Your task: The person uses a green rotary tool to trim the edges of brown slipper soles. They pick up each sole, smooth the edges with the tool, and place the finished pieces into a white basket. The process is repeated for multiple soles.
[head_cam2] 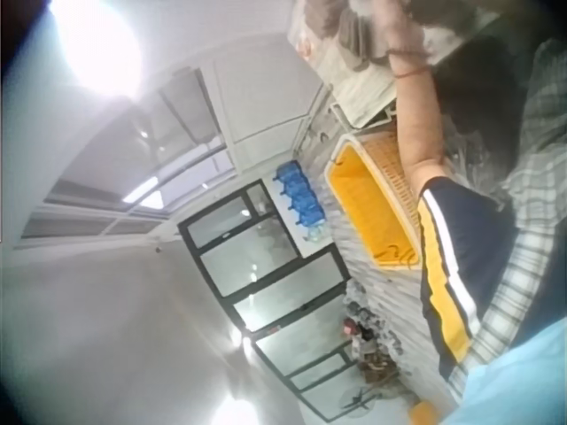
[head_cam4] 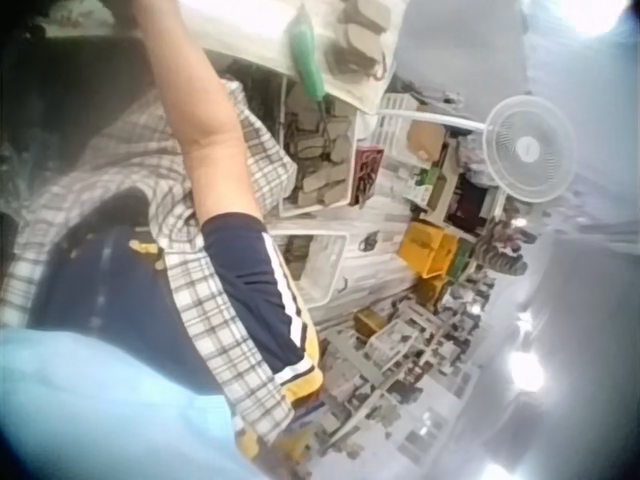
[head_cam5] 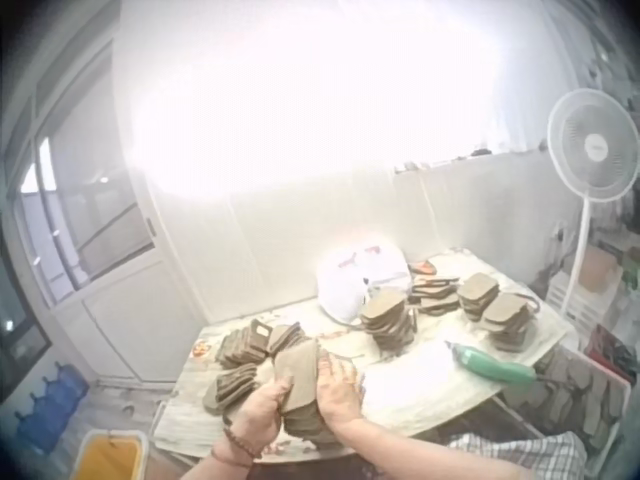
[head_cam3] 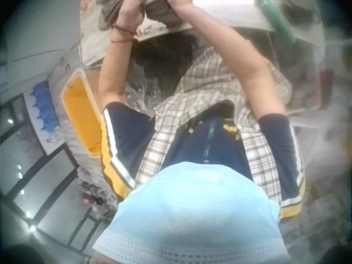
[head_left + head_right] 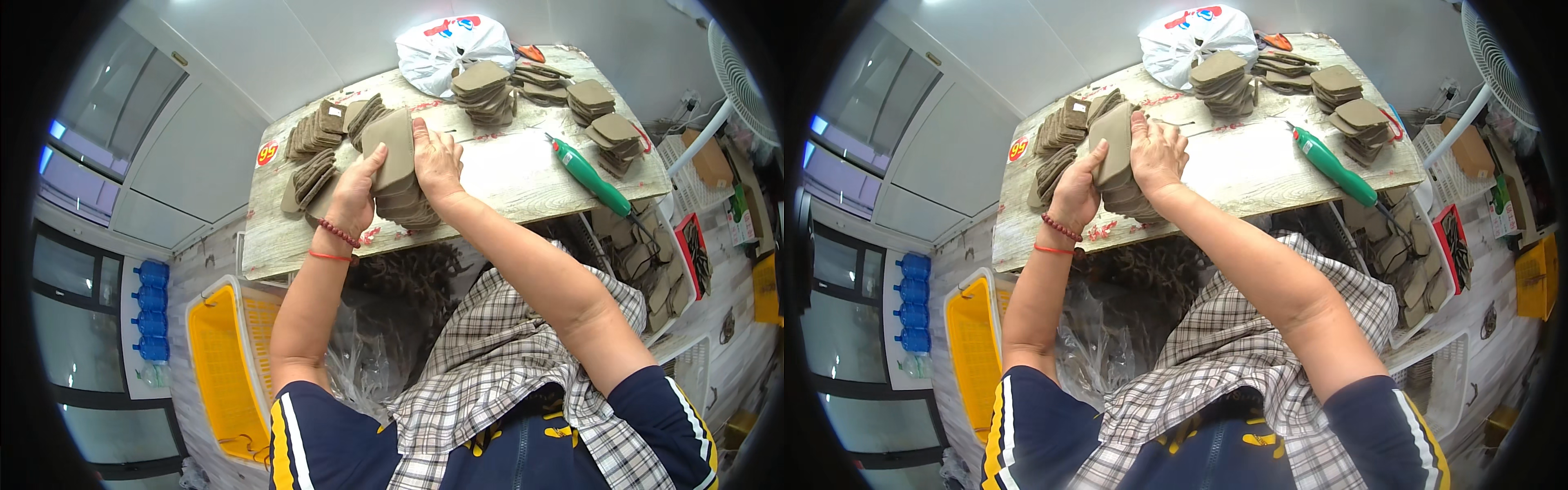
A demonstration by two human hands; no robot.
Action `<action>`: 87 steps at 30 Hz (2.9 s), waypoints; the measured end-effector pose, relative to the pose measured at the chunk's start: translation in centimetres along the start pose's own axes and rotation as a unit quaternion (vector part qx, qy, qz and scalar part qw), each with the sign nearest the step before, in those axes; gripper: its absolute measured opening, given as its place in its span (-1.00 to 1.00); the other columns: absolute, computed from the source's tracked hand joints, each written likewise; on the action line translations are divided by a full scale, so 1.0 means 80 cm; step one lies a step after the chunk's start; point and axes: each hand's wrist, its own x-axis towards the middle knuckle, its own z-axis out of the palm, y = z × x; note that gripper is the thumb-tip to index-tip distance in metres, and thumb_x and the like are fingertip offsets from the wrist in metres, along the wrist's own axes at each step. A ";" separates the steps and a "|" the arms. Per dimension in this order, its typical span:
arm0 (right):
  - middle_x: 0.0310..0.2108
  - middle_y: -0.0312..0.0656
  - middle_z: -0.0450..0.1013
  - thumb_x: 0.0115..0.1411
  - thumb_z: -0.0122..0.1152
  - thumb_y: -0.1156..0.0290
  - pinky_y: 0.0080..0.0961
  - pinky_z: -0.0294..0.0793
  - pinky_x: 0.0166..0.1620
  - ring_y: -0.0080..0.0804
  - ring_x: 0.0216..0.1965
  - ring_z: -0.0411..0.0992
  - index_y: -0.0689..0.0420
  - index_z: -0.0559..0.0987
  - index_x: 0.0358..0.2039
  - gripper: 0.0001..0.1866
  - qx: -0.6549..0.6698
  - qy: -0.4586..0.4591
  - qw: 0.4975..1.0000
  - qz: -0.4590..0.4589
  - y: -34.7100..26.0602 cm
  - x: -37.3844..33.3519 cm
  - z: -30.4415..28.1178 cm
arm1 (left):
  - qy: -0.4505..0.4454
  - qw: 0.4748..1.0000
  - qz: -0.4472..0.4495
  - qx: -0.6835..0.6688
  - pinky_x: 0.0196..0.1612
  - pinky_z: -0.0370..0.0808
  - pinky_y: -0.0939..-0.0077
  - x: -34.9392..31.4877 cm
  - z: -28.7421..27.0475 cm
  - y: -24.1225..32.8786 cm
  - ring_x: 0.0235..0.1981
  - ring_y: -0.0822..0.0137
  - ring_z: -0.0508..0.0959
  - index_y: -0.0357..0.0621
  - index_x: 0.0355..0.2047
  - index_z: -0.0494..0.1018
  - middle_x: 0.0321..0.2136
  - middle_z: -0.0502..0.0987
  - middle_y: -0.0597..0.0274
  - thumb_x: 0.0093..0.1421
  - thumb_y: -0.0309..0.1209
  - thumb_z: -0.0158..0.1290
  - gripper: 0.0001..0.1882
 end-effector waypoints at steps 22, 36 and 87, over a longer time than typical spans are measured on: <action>-0.34 -0.19 0.50 0.24 0.13 0.08 -0.51 0.47 -0.21 -0.44 -0.30 0.47 0.20 0.52 -0.14 -0.59 0.332 -0.157 0.883 0.291 0.093 0.014 0.001 | -0.014 0.997 0.057 0.052 0.13 0.41 0.40 0.003 -0.056 0.002 0.07 0.29 0.45 -0.11 0.32 0.05 0.16 0.33 0.09 0.31 -0.54 -0.16 -0.44; -0.17 0.04 0.52 -0.14 0.41 -0.16 -0.45 0.45 -0.04 -0.27 -0.16 0.51 0.37 0.44 -0.04 -0.12 0.063 -0.107 0.990 0.063 0.095 0.019 -0.040 | 0.062 0.967 0.066 -0.236 0.18 0.32 0.13 -0.014 -0.059 -0.098 0.10 0.13 0.42 -0.15 0.13 0.33 0.08 0.44 0.13 0.24 0.09 -0.04 -0.35; 0.20 -0.05 0.18 -0.33 0.64 0.25 -0.28 0.13 0.30 -0.16 0.25 0.16 0.19 0.08 0.29 0.21 0.067 -0.029 0.966 -0.249 0.229 0.004 -0.204 | -0.041 0.947 0.253 0.192 0.26 0.26 0.27 0.027 0.021 -0.198 0.17 0.20 0.32 -0.09 0.35 -0.21 0.21 0.20 0.09 -0.22 -0.47 0.44 0.26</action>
